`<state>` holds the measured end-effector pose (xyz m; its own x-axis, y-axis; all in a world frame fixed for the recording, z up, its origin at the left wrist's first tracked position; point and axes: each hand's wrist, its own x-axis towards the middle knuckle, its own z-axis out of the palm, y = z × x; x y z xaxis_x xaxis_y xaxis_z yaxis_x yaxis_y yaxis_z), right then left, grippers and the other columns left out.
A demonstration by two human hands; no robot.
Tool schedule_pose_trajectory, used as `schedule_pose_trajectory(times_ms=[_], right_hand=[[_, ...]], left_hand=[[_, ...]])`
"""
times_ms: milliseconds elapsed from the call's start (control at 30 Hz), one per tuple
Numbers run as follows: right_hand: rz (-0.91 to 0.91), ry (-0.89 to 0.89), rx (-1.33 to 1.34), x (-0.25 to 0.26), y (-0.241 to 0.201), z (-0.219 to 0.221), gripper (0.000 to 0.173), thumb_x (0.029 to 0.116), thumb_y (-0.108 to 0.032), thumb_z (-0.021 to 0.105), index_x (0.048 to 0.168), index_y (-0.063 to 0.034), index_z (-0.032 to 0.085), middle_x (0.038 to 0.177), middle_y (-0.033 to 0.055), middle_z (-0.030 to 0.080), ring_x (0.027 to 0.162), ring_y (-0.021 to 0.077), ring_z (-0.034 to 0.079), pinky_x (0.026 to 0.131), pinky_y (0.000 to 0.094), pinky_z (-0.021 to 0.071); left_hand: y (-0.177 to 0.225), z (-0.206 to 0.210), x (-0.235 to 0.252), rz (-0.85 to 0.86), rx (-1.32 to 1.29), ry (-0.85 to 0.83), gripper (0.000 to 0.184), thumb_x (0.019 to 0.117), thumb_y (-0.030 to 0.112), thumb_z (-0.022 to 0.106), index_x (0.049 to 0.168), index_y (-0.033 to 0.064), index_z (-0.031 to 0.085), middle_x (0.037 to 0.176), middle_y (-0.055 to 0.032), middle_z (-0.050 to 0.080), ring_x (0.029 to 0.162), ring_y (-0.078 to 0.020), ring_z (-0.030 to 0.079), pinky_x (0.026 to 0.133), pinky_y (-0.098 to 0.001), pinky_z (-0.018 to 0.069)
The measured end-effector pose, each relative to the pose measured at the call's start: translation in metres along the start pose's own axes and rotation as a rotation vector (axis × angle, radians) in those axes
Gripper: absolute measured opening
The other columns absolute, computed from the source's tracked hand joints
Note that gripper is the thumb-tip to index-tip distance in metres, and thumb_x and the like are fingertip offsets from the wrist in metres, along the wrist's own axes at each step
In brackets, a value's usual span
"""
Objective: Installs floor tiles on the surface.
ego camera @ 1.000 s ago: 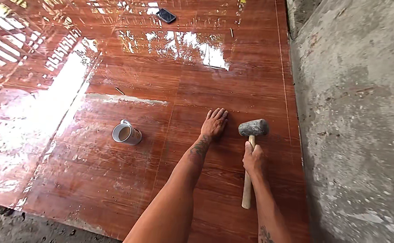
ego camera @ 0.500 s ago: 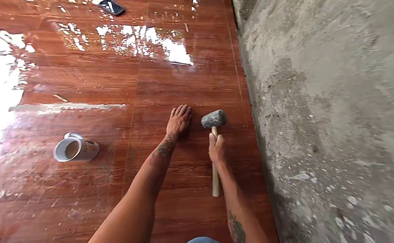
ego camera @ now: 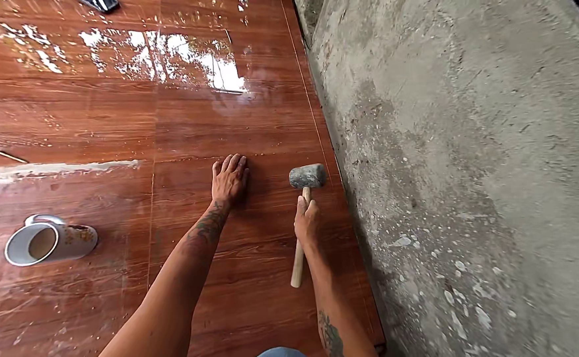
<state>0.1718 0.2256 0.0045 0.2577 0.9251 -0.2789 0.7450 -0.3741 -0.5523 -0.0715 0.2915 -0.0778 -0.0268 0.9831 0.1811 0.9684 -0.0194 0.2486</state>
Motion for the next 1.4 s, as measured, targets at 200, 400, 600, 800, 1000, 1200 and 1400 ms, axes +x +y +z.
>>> schedule_pose_trajectory(times_ms=[200, 400, 600, 800, 1000, 1200, 1400], right_hand=[[0.018, -0.016, -0.032, 0.001, 0.001, -0.003, 0.045, 0.1100, -0.044, 0.042, 0.112, -0.0044, 0.064, 0.084, 0.0113, 0.069, 0.078, 0.0253, 0.071, 0.073, 0.0448, 0.0578], [0.023, -0.049, -0.086, 0.001, -0.001, -0.010, 0.046, 0.1103, -0.045, 0.040, 0.111, -0.0048, 0.064, 0.088, 0.0128, 0.070, 0.085, 0.0268, 0.071, 0.078, 0.0462, 0.0573], [0.043, -0.054, -0.029, 0.008, 0.008, -0.009, 0.047, 0.1104, -0.045, 0.039, 0.113, -0.0040, 0.063, 0.085, 0.0119, 0.070, 0.077, 0.0249, 0.072, 0.073, 0.0445, 0.0592], [0.090, -0.057, -0.047, 0.010, 0.011, -0.018, 0.047, 0.1107, -0.044, 0.039, 0.113, -0.0040, 0.063, 0.086, 0.0125, 0.070, 0.077, 0.0252, 0.072, 0.072, 0.0440, 0.0595], [0.110, -0.025, 0.009, 0.012, 0.017, -0.013, 0.045, 0.1111, -0.041, 0.040, 0.114, -0.0020, 0.062, 0.084, 0.0130, 0.069, 0.073, 0.0247, 0.071, 0.070, 0.0436, 0.0596], [0.094, 0.014, 0.026, 0.010, 0.025, -0.013, 0.044, 0.1108, -0.040, 0.042, 0.115, -0.0012, 0.062, 0.083, 0.0136, 0.068, 0.071, 0.0258, 0.070, 0.068, 0.0441, 0.0592], [0.099, 0.023, 0.024, 0.006, 0.028, -0.010, 0.045, 0.1104, -0.042, 0.042, 0.115, -0.0013, 0.062, 0.084, 0.0137, 0.068, 0.072, 0.0261, 0.071, 0.069, 0.0453, 0.0591]], left_hand=[[0.002, 0.000, -0.001, -0.052, 0.029, 0.011, 0.054, 0.1075, 0.044, 0.025, 0.147, 0.0204, 0.054, 0.152, -0.0046, 0.052, 0.144, -0.0269, 0.044, 0.114, -0.0586, 0.0321], [0.005, -0.002, 0.001, -0.094, 0.024, -0.015, 0.057, 0.1071, 0.047, 0.023, 0.151, 0.0218, 0.050, 0.156, -0.0035, 0.048, 0.147, -0.0264, 0.040, 0.115, -0.0609, 0.0286], [0.004, -0.005, 0.005, -0.138, 0.021, -0.029, 0.060, 0.1062, 0.051, 0.024, 0.152, 0.0226, 0.049, 0.158, -0.0054, 0.047, 0.148, -0.0292, 0.039, 0.115, -0.0627, 0.0281], [0.004, -0.005, 0.005, -0.141, 0.025, -0.033, 0.060, 0.1064, 0.051, 0.023, 0.152, 0.0220, 0.049, 0.157, -0.0056, 0.047, 0.148, -0.0291, 0.039, 0.115, -0.0618, 0.0284], [0.003, -0.004, 0.003, -0.148, 0.026, -0.031, 0.060, 0.1061, 0.052, 0.023, 0.151, 0.0224, 0.049, 0.156, -0.0051, 0.048, 0.148, -0.0279, 0.039, 0.116, -0.0603, 0.0279], [0.002, -0.004, 0.002, -0.152, 0.026, -0.030, 0.060, 0.1063, 0.051, 0.023, 0.150, 0.0204, 0.051, 0.156, -0.0052, 0.049, 0.148, -0.0275, 0.039, 0.115, -0.0594, 0.0287], [0.000, -0.004, 0.003, -0.155, 0.035, -0.024, 0.060, 0.1064, 0.051, 0.024, 0.149, 0.0190, 0.051, 0.155, -0.0066, 0.049, 0.147, -0.0282, 0.040, 0.115, -0.0589, 0.0293]])
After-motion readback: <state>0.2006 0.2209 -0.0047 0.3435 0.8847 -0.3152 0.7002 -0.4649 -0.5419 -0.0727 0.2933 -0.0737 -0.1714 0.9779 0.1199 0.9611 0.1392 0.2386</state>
